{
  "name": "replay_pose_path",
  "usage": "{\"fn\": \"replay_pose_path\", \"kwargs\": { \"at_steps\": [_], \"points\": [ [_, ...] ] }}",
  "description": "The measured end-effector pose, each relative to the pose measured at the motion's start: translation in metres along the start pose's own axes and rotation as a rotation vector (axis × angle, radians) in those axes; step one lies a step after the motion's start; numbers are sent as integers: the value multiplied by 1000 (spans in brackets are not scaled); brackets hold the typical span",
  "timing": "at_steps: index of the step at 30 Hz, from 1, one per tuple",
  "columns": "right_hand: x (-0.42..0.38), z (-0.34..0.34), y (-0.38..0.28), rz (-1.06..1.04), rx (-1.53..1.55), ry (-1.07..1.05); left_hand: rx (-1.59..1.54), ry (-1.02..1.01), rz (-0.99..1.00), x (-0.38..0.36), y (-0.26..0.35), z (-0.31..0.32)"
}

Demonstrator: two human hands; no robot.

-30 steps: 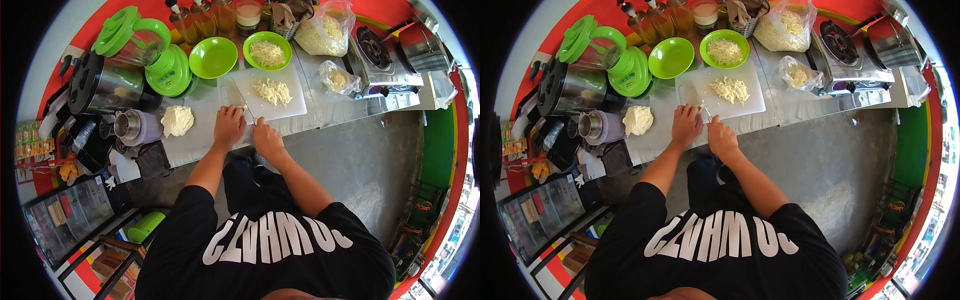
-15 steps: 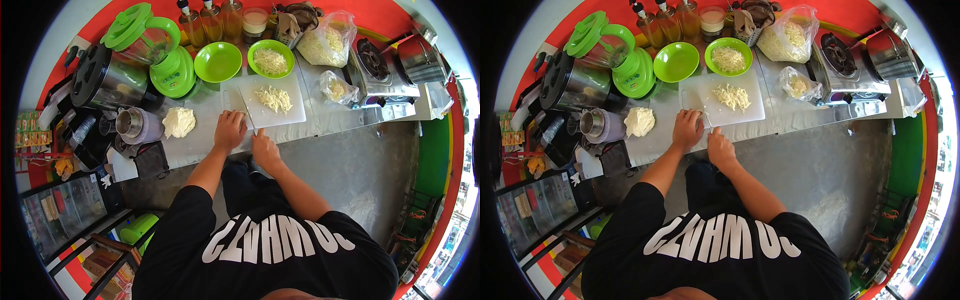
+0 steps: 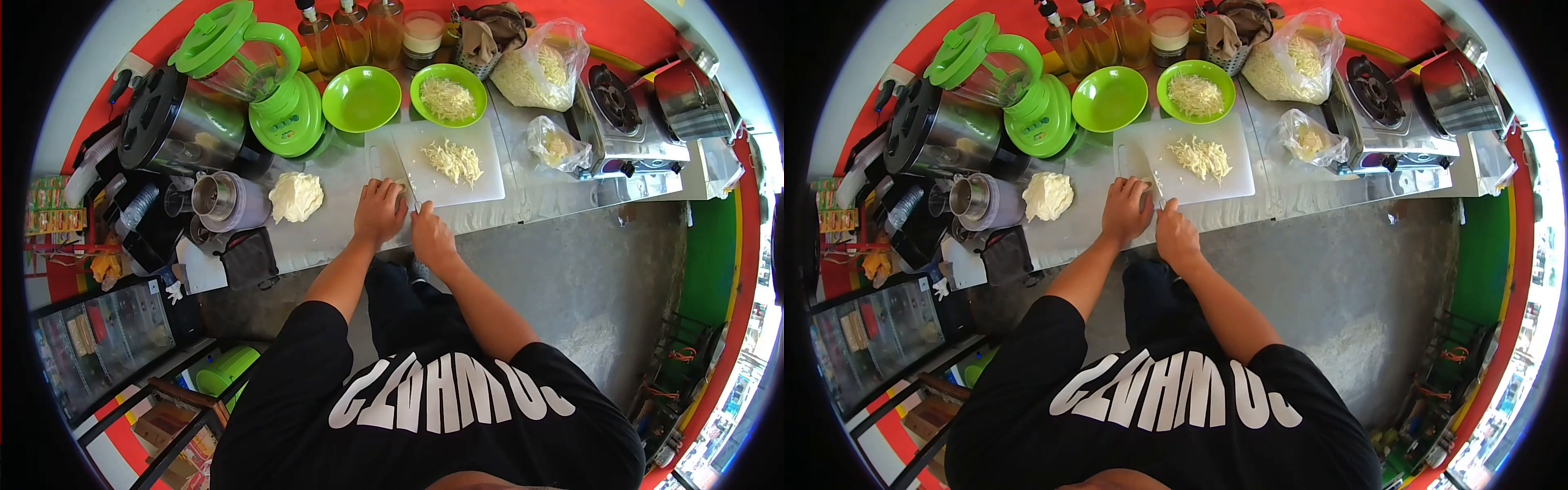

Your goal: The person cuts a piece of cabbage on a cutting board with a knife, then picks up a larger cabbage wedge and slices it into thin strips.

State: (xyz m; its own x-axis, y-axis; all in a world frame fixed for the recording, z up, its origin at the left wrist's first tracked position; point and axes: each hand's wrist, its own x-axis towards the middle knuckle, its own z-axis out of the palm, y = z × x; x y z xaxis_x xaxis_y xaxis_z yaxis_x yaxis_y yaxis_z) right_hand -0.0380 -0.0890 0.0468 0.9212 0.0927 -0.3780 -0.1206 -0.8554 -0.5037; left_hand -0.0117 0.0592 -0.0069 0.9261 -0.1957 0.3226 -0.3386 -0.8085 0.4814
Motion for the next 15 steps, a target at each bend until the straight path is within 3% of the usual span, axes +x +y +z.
{"fn": "replay_pose_path", "kwargs": {
  "at_steps": [4, 9, 15],
  "points": [
    [0, -9, -2, -34, 0, 9, 22, -1, -6, -1, 1, 1],
    [-9, 0, 0, 70, 52, -85, 0, 11, -9, 0, 0, 0],
    [2, -11, -6, -28, 49, -70, 25, 19, -17, 0, 3, 1]
  ]
}}
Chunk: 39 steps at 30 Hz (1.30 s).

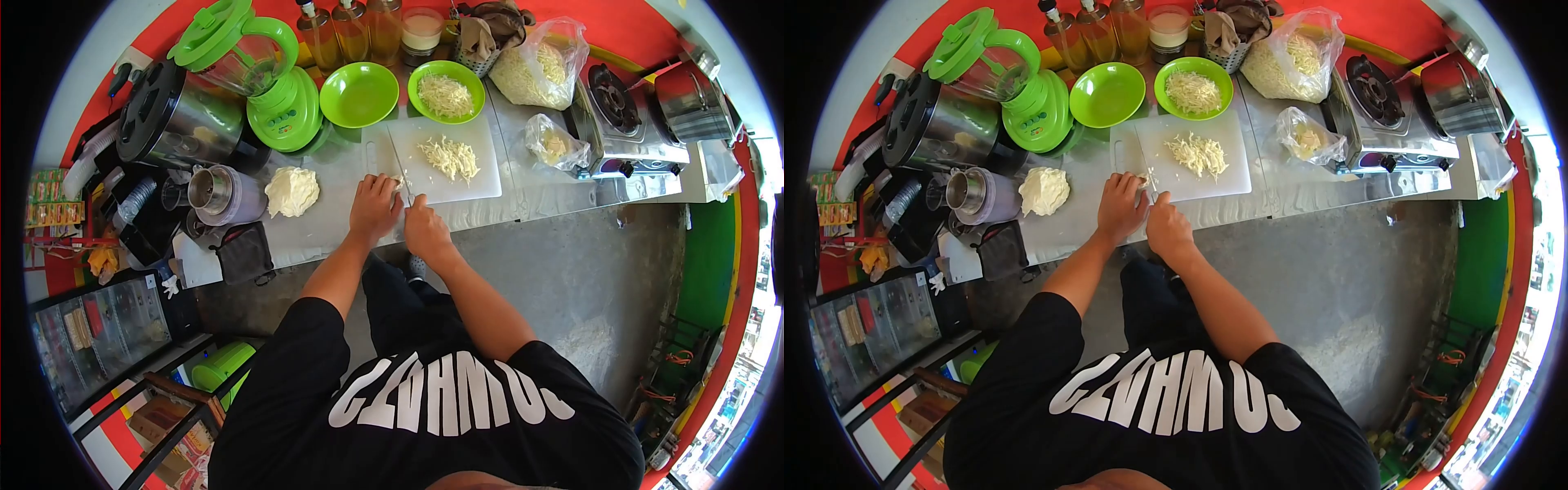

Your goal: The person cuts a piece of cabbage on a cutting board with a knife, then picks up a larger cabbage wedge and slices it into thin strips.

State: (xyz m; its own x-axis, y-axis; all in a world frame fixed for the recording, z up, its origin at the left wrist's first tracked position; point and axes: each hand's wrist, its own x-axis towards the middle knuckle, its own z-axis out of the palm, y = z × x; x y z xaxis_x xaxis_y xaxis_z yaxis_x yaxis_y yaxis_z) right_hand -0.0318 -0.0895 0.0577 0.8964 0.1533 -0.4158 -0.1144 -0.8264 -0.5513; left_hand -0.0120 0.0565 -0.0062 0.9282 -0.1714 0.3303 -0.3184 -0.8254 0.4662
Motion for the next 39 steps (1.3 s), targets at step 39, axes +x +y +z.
{"fn": "replay_pose_path", "kwargs": {
  "at_steps": [39],
  "points": [
    [-9, 13, -2, 28, 73, -2, -7, 85, 3, 1, -2, 2]
  ]
}}
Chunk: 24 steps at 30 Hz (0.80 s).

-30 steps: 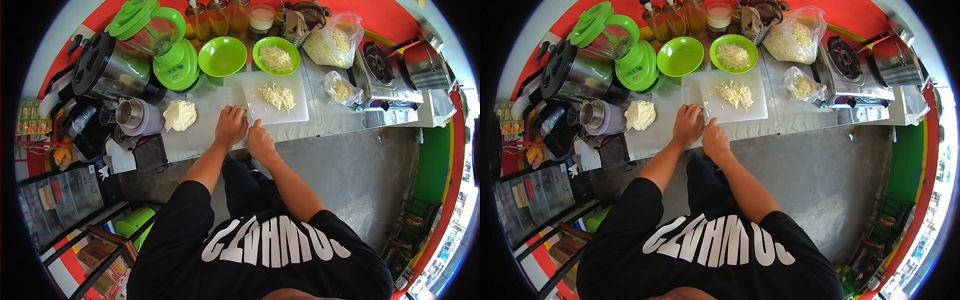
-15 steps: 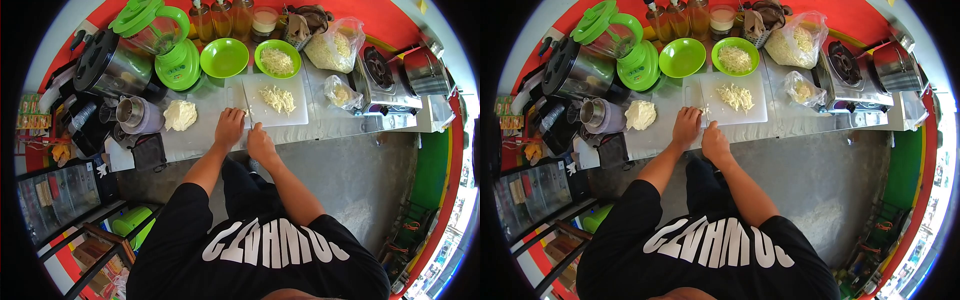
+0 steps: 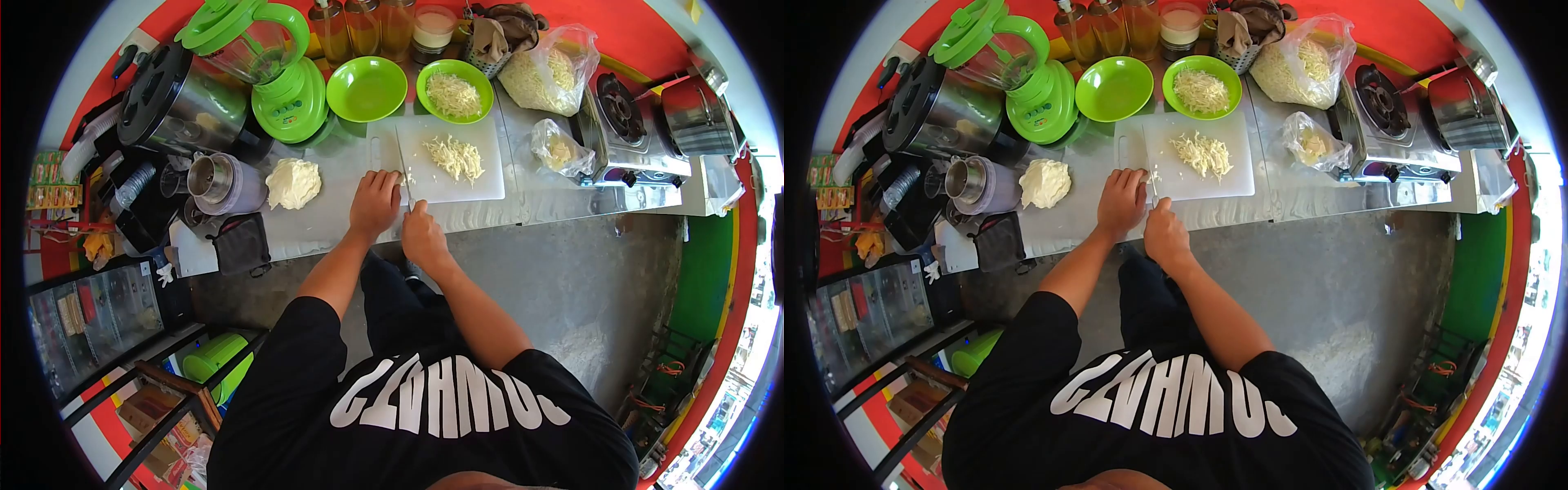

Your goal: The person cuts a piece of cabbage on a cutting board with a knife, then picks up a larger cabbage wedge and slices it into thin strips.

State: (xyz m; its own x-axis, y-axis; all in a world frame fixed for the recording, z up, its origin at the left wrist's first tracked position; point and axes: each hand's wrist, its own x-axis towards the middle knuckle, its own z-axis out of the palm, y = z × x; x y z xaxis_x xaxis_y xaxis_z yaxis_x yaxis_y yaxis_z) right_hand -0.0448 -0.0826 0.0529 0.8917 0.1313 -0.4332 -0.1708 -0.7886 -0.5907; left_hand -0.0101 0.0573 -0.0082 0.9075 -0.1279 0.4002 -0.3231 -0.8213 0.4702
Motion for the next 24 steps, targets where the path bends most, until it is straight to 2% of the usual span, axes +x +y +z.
{"fn": "replay_pose_path", "kwargs": {
  "at_steps": [4, 7, 11, 19, 24],
  "points": [
    [9, 5, 0, 42, 7, 7, -25, -6, 6, -1, -2, 0],
    [23, -9, -7, -32, 25, 27, 8, -20, 2, -1, -2, 1],
    [15, -25, -17, -18, -26, -36, 9, -24, -2, -1, -2, 1],
    [7, 6, -5, 81, -76, -24, -54, -40, -29, -2, -3, -1],
    [19, -6, -8, -12, -79, 14, -14, -28, 2, -2, -3, 1]
  ]
}}
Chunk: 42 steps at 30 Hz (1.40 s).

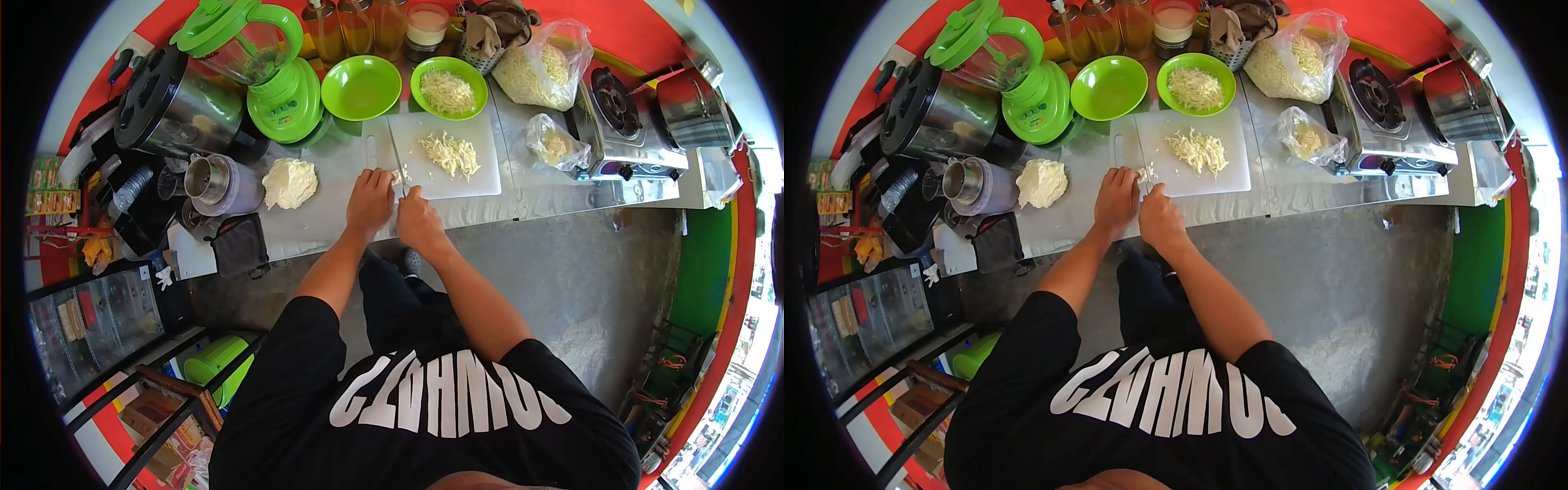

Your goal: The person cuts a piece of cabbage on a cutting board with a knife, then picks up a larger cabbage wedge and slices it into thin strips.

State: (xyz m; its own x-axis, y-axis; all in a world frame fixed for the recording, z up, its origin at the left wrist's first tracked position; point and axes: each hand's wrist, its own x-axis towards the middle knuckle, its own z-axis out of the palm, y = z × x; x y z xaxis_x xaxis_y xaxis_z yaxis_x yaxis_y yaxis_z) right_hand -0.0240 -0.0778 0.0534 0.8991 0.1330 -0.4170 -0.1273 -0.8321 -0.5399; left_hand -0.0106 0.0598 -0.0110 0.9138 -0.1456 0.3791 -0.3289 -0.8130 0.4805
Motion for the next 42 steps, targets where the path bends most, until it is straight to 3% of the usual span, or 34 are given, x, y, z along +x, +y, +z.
{"fn": "replay_pose_path", "kwargs": {
  "at_steps": [7, 15, 19, 28, 34, 42],
  "points": [
    [-16, 12, 1, 86, -8, -48, -41, -24, -22, 0, 0, -2],
    [-5, -5, -1, -12, -26, -18, 119, -41, -54, 1, 8, -7],
    [-13, 10, 0, 60, -15, -52, 47, -28, -89, 3, 5, -5],
    [0, -9, -2, -53, -73, -56, 12, -17, -108, 1, 1, -1],
    [-10, 8, 1, 67, -59, -77, -31, 25, -128, 0, 2, -1],
    [3, -14, -8, -9, -134, -138, 151, -1, -178, 0, 5, -2]
  ]
}}
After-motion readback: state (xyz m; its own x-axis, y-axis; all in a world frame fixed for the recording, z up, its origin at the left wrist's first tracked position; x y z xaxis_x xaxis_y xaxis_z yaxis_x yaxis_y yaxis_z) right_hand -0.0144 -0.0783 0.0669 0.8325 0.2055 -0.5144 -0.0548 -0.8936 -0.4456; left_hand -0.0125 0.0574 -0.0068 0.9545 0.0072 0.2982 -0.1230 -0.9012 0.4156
